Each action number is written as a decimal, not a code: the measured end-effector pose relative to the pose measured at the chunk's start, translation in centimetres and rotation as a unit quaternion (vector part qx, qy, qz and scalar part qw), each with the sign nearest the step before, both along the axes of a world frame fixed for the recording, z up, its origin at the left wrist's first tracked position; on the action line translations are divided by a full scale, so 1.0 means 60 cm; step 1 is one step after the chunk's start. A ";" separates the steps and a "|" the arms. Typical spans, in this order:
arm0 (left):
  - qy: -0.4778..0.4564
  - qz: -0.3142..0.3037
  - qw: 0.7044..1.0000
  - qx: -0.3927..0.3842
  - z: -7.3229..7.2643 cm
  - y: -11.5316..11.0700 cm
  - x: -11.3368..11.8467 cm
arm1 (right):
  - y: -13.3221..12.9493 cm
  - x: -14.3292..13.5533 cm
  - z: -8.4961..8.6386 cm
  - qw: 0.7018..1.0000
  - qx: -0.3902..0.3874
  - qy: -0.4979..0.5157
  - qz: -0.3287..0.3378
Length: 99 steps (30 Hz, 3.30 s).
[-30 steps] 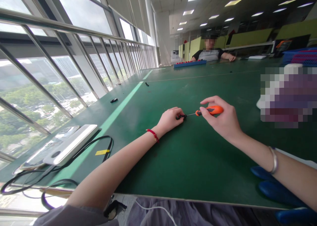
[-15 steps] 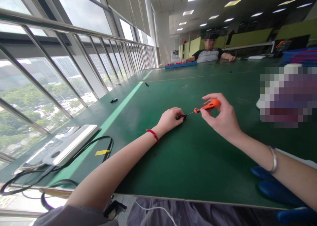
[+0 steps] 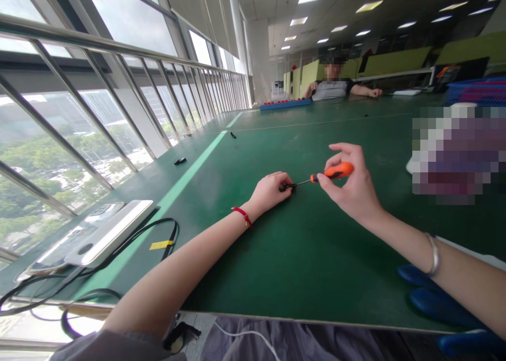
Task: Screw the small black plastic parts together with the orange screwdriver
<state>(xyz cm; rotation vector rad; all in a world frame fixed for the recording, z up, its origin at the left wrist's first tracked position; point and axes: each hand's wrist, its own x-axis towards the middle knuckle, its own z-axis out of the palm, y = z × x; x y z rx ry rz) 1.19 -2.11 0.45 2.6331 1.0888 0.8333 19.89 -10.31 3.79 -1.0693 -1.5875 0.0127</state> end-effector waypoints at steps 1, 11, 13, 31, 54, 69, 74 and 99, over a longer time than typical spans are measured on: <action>0.000 0.000 1.000 0.000 0.000 0.000 0.000 | 0.000 0.000 0.000 1.000 -0.013 -0.001 -0.003; 0.004 -0.002 1.000 0.000 0.000 0.000 0.000 | -0.004 -0.001 0.004 1.000 0.004 -0.019 -0.018; 0.004 0.000 1.000 -0.004 0.001 -0.001 0.000 | -0.002 0.000 0.004 1.000 0.013 -0.006 -0.012; -0.018 0.002 1.000 -0.007 -0.004 0.004 0.000 | -0.002 0.004 0.003 0.999 -0.051 -0.017 0.008; -0.009 -0.002 1.000 0.008 -0.002 0.002 0.000 | -0.001 0.003 0.004 1.000 -0.025 -0.005 0.007; 0.011 0.004 1.000 0.018 0.001 -0.003 0.001 | -0.001 0.004 0.002 0.998 -0.055 -0.026 0.016; 0.014 0.000 1.000 0.019 0.001 -0.002 0.001 | -0.004 0.001 0.003 1.000 -0.015 -0.010 0.004; 0.023 -0.002 1.000 0.019 0.004 -0.005 0.000 | -0.006 0.000 0.005 0.999 -0.029 -0.014 -0.004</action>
